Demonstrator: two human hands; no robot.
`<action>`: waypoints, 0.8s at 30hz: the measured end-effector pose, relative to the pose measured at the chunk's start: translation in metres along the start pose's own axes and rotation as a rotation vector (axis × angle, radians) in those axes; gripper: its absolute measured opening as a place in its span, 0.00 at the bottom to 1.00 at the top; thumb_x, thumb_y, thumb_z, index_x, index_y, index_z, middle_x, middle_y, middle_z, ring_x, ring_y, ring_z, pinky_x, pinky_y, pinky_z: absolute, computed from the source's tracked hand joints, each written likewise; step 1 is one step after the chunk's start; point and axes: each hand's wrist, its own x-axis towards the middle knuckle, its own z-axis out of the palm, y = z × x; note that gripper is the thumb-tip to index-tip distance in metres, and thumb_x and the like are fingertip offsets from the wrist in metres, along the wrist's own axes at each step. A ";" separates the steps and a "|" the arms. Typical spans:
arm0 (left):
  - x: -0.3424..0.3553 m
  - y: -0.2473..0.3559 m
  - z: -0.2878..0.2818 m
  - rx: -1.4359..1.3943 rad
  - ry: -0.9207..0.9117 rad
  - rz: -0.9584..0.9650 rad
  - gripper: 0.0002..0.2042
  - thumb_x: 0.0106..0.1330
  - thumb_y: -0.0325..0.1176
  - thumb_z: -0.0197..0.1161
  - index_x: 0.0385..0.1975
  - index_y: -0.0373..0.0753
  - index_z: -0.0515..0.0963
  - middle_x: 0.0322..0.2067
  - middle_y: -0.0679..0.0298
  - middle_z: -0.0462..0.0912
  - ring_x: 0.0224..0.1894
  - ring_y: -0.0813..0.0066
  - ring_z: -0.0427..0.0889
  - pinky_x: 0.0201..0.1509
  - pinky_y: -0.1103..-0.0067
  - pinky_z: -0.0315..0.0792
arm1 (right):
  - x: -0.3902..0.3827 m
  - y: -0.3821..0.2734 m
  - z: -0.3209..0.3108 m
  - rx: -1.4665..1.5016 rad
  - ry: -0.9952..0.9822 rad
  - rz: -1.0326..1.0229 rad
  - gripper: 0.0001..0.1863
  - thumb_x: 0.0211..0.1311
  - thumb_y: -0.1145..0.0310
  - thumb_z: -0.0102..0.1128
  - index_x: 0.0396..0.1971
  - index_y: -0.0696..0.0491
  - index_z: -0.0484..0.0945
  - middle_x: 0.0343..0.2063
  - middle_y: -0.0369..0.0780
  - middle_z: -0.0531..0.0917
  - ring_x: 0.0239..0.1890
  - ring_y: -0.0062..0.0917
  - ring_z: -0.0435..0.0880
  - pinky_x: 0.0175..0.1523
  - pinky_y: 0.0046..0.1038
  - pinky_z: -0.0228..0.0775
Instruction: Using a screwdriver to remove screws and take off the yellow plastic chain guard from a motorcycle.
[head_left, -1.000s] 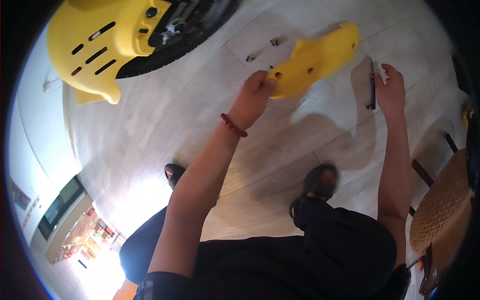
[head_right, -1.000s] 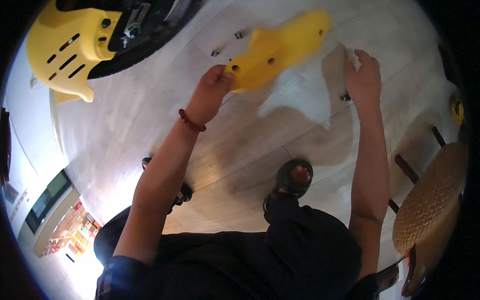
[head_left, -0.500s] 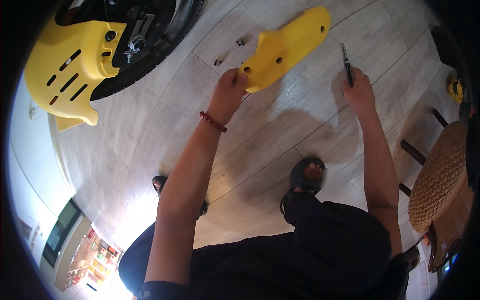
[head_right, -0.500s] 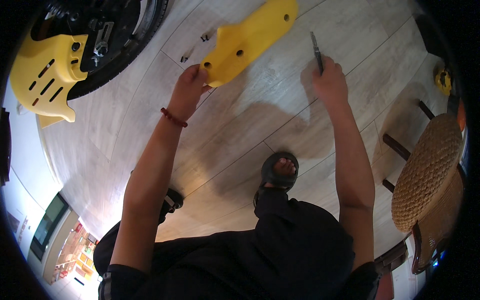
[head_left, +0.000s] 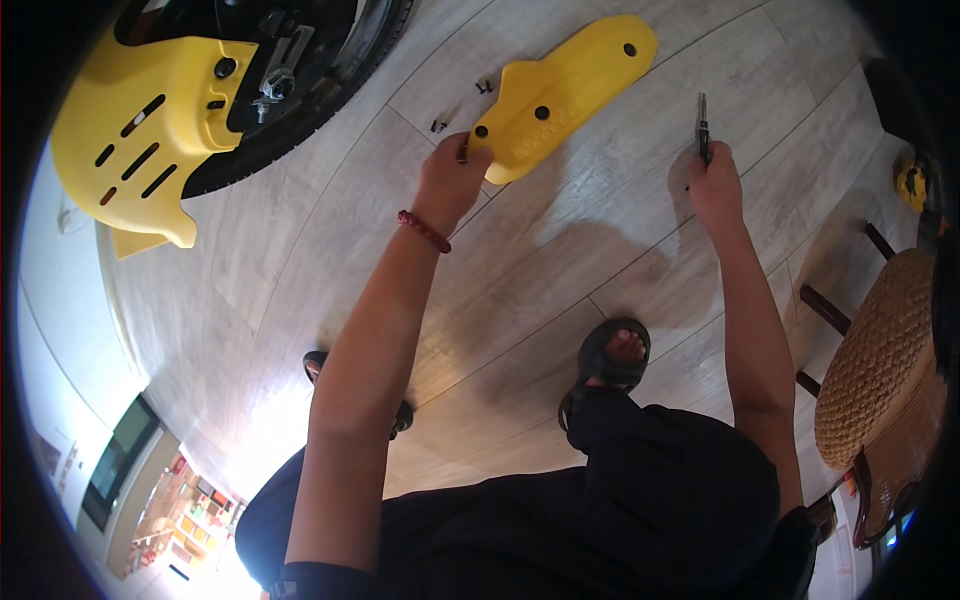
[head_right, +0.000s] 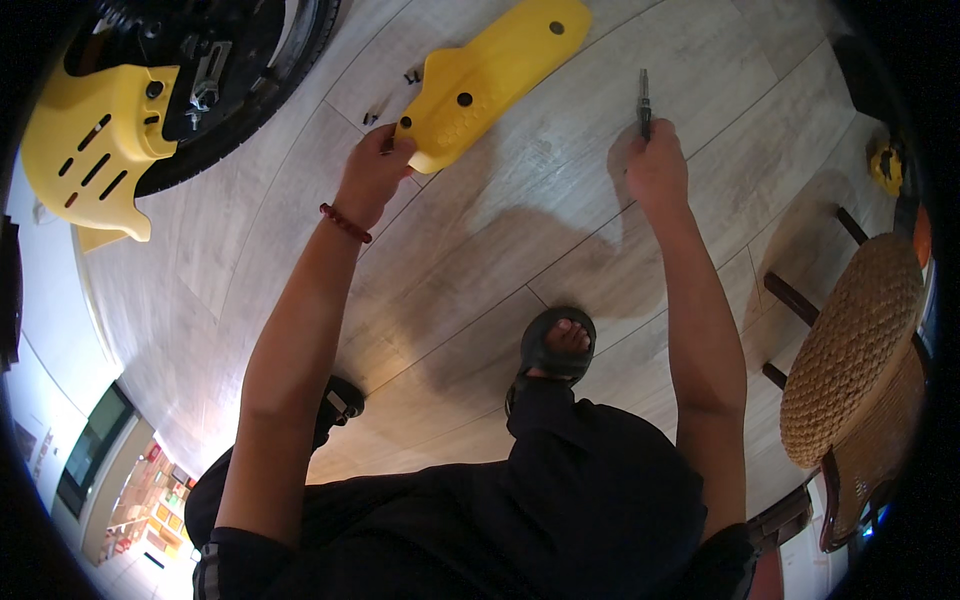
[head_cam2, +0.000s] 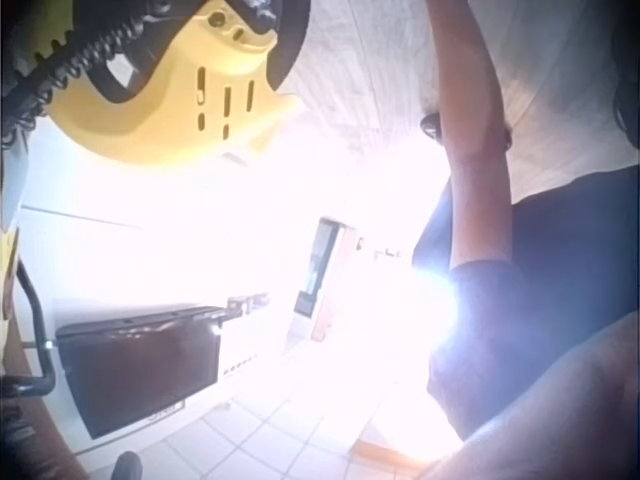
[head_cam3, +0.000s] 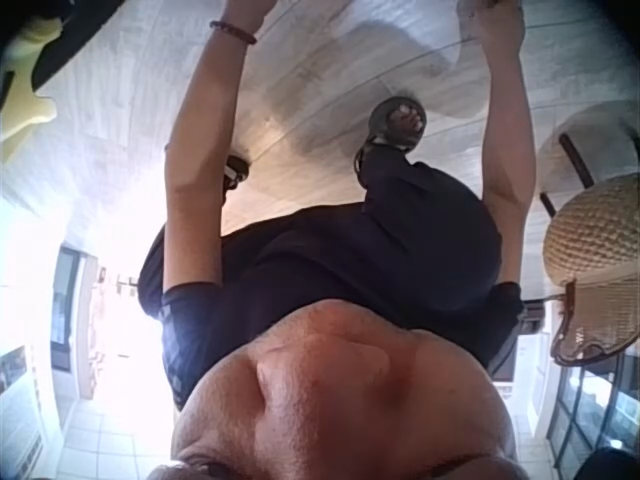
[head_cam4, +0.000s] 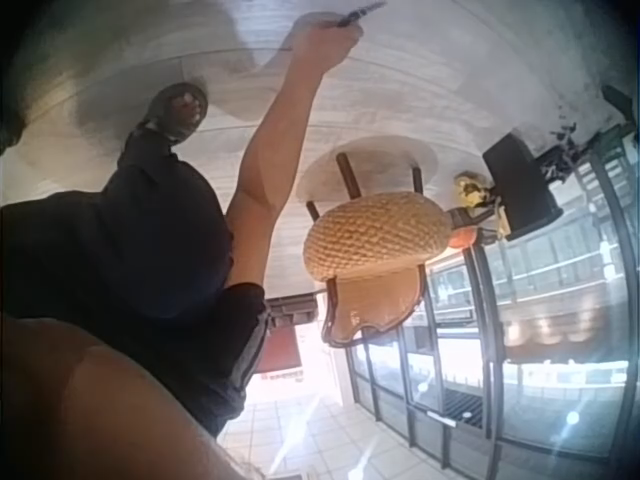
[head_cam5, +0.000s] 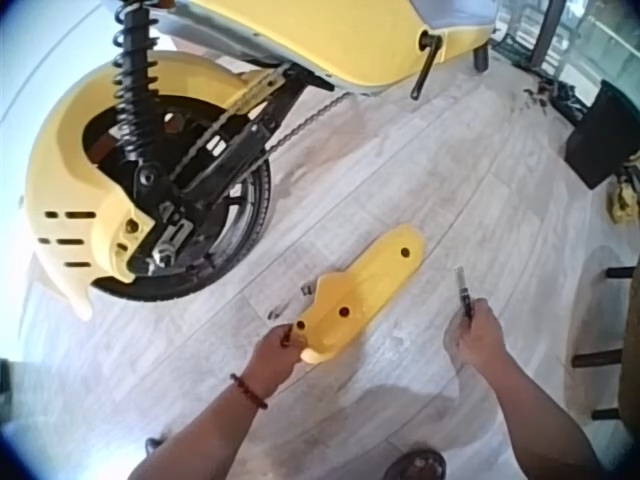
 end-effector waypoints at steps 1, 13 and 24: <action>0.001 -0.005 0.000 0.085 0.064 0.050 0.22 0.58 0.40 0.57 0.48 0.30 0.72 0.39 0.52 0.79 0.41 0.64 0.78 0.45 0.74 0.71 | -0.001 -0.001 0.002 0.063 0.036 0.002 0.16 0.57 0.69 0.48 0.44 0.61 0.69 0.38 0.53 0.77 0.43 0.46 0.76 0.48 0.39 0.67; 0.006 -0.013 -0.007 0.116 0.019 0.095 0.23 0.55 0.38 0.61 0.49 0.32 0.71 0.42 0.53 0.79 0.43 0.63 0.78 0.48 0.73 0.70 | 0.004 -0.027 -0.004 0.432 0.072 -0.072 0.13 0.59 0.70 0.47 0.42 0.60 0.68 0.28 0.44 0.76 0.28 0.28 0.75 0.36 0.29 0.67; -0.024 -0.007 -0.028 0.097 0.050 0.057 0.17 0.58 0.33 0.58 0.46 0.32 0.72 0.32 0.58 0.79 0.34 0.72 0.79 0.40 0.78 0.73 | -0.014 -0.072 -0.031 0.883 -0.089 0.081 0.12 0.60 0.72 0.48 0.44 0.56 0.68 0.28 0.38 0.75 0.22 0.17 0.72 0.27 0.21 0.64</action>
